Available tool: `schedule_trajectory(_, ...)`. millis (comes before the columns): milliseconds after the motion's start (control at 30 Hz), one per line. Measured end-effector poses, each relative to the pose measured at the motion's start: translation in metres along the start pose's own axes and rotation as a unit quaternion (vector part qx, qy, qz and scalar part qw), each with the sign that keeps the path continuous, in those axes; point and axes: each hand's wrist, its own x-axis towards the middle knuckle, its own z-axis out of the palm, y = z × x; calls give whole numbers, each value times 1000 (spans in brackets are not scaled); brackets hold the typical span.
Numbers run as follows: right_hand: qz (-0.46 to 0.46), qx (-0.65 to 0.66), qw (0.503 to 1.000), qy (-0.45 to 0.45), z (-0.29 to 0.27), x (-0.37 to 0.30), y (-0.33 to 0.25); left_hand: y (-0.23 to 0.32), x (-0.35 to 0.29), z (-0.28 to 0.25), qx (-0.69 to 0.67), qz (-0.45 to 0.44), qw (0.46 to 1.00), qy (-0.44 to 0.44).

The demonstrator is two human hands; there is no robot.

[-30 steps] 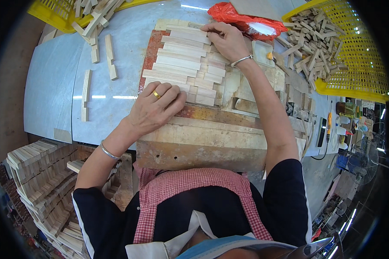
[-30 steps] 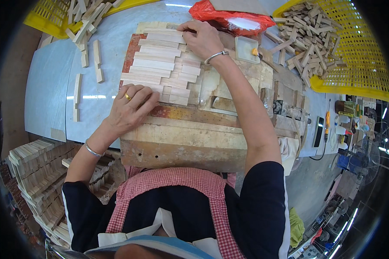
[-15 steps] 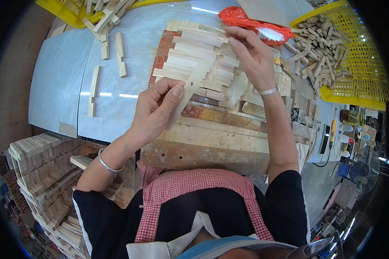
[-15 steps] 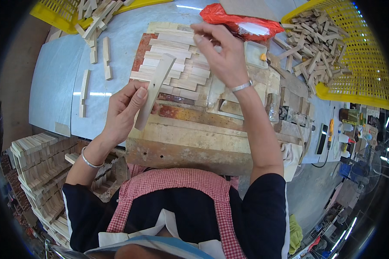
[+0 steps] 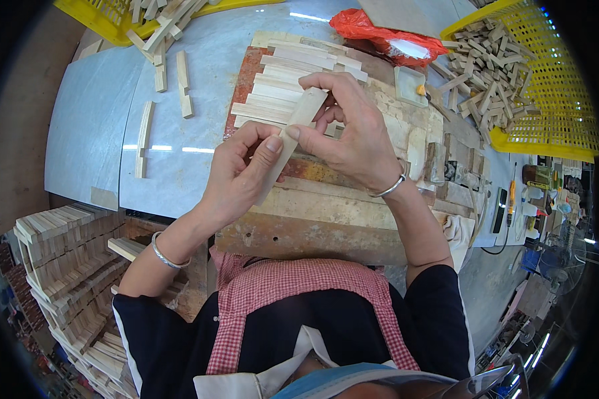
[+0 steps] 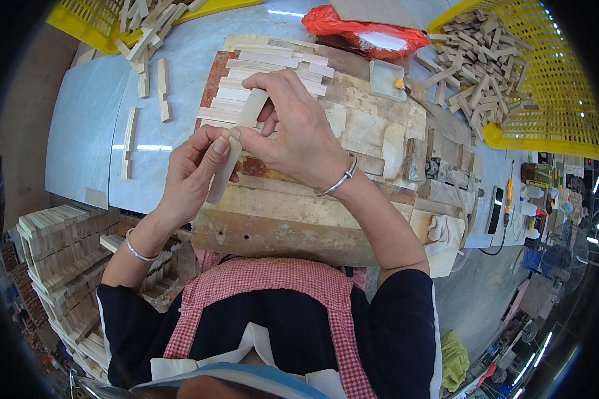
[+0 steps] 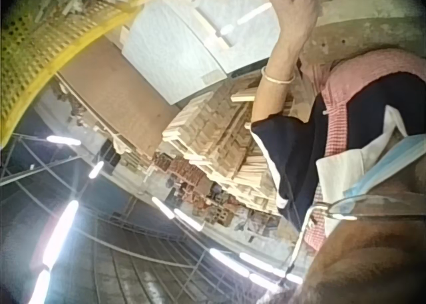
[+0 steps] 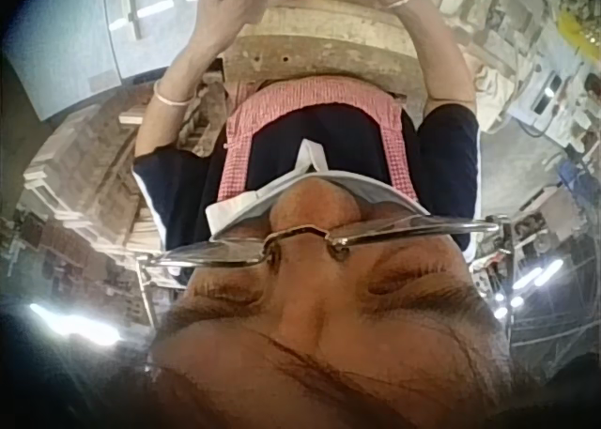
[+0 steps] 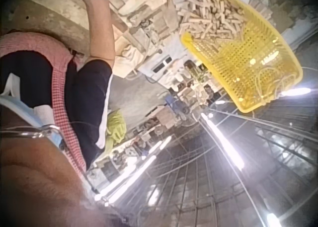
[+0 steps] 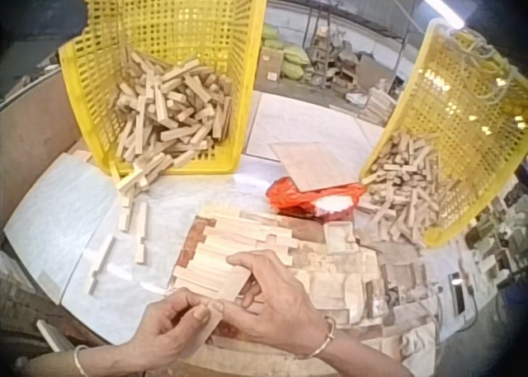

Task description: Assembling small wooden frames using glue and a hammer.

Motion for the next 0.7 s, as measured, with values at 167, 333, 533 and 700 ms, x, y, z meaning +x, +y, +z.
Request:
schedule_trajectory(167, 27, 77, 997, 2, -1, 0, 6, 3, -1, 1, 7, 4, 1000, 12)
schedule_trajectory(333, 32, 74, 997, 17, -3, -4, 0, 3, 3, 1, -2, -17, 1000, 4)
schedule_trajectory(533, -16, 36, 998, 39, 0, -5, 0, 2, 9, 5, 53, 4, 998, 17)
schedule_trajectory(700, -18, 47, 998, 41, 0, -6, -1, 5, 8, 6, 31, -13, 999, 43)
